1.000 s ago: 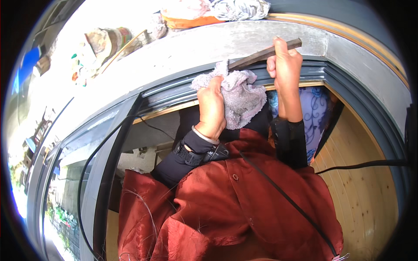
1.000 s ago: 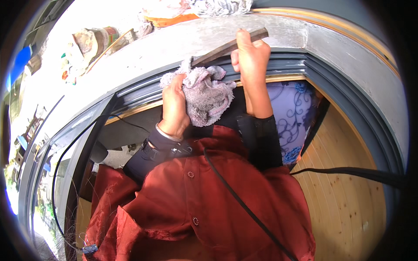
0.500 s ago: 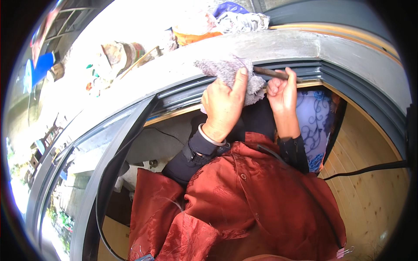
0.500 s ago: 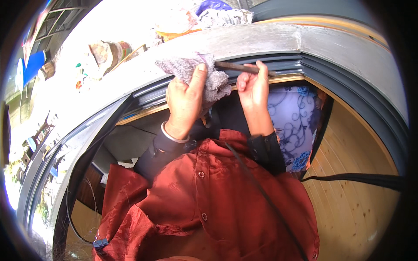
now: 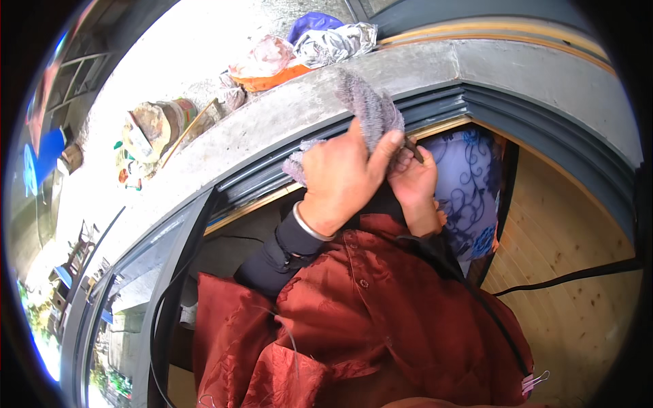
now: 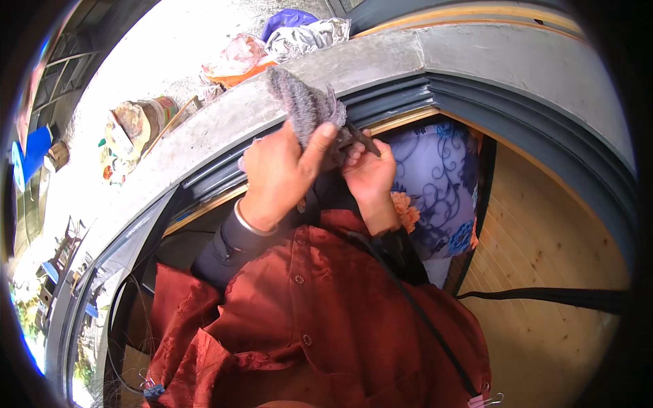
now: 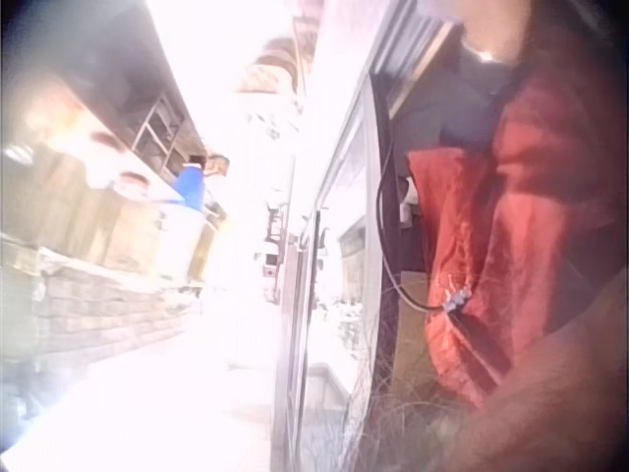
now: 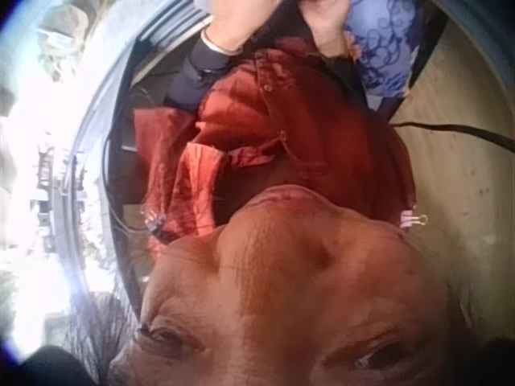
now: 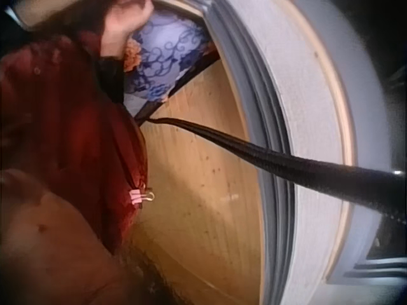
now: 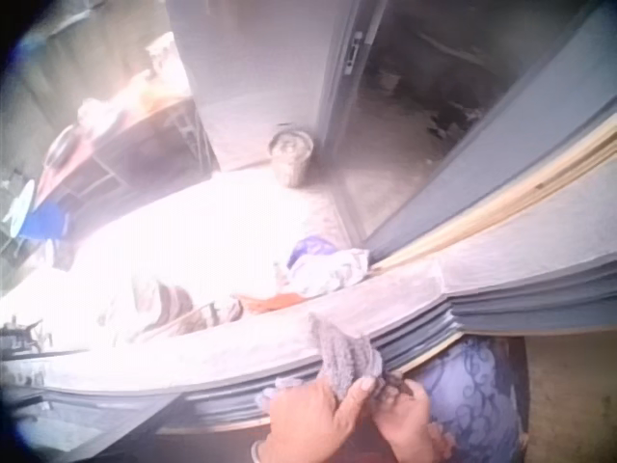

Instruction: Repairing a window frame using a tool and a cloth.

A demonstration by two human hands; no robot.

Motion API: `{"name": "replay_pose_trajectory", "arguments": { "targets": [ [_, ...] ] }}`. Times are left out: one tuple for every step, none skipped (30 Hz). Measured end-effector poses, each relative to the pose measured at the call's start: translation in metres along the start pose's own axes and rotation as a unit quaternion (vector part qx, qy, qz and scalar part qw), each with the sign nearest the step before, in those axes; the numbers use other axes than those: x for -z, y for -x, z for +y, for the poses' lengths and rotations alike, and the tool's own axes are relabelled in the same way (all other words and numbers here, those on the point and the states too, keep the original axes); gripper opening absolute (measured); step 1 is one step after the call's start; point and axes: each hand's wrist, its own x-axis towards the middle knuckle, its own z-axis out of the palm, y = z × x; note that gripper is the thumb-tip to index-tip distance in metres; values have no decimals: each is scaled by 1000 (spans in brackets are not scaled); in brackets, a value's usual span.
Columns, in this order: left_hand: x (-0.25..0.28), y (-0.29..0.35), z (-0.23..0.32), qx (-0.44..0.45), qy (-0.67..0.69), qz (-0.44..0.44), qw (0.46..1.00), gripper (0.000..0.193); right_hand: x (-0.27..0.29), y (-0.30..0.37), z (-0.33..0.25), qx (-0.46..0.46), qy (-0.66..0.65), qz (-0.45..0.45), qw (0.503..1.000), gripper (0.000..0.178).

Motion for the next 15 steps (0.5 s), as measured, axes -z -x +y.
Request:
{"name": "replay_pose_trajectory", "arguments": {
  "targets": [
    [-2,2,-8,21,22,27,999,48,-1,4,-5,4,10,-23,1000,24],
    [-3,3,-16,42,43,54,997,50,-3,8,-10,9,19,-46,999,24],
    [-3,5,-24,66,46,69,994,53,-3,10,-16,10,19,-67,998,25],
    [0,3,-32,86,91,72,990,51,-4,14,-22,34,28,-41,998,28],
    [-2,1,-40,85,127,104,983,49,-6,17,-26,56,59,-49,995,30],
    [-3,-1,-46,80,172,129,973,43,-9,20,-30,77,92,-57,991,32],
    [-1,-4,-51,66,248,148,955,38,-12,22,-33,91,107,-81,987,36],
    [-1,-7,-55,57,317,162,933,32,-17,26,-35,91,105,-78,987,36],
    [-1,-7,-59,64,365,168,913,26,-22,29,-38,121,164,-83,976,38],
    [-4,-6,-65,81,429,166,884,21,-25,31,-40,151,221,-88,959,39],
    [-4,-4,-67,138,462,185,856,19,-26,31,-42,170,240,-84,952,40],
    [-2,-3,-71,139,450,205,858,19,-29,32,-43,170,239,-83,952,40],
    [-3,-2,-76,140,455,209,854,20,-33,34,-44,172,265,-101,943,40],
    [-4,-1,-81,141,459,213,851,20,-35,35,-44,172,291,-120,934,40],
    [-4,-1,-84,142,459,213,851,20,-34,35,-44,172,291,-119,934,40]
  ]
}}
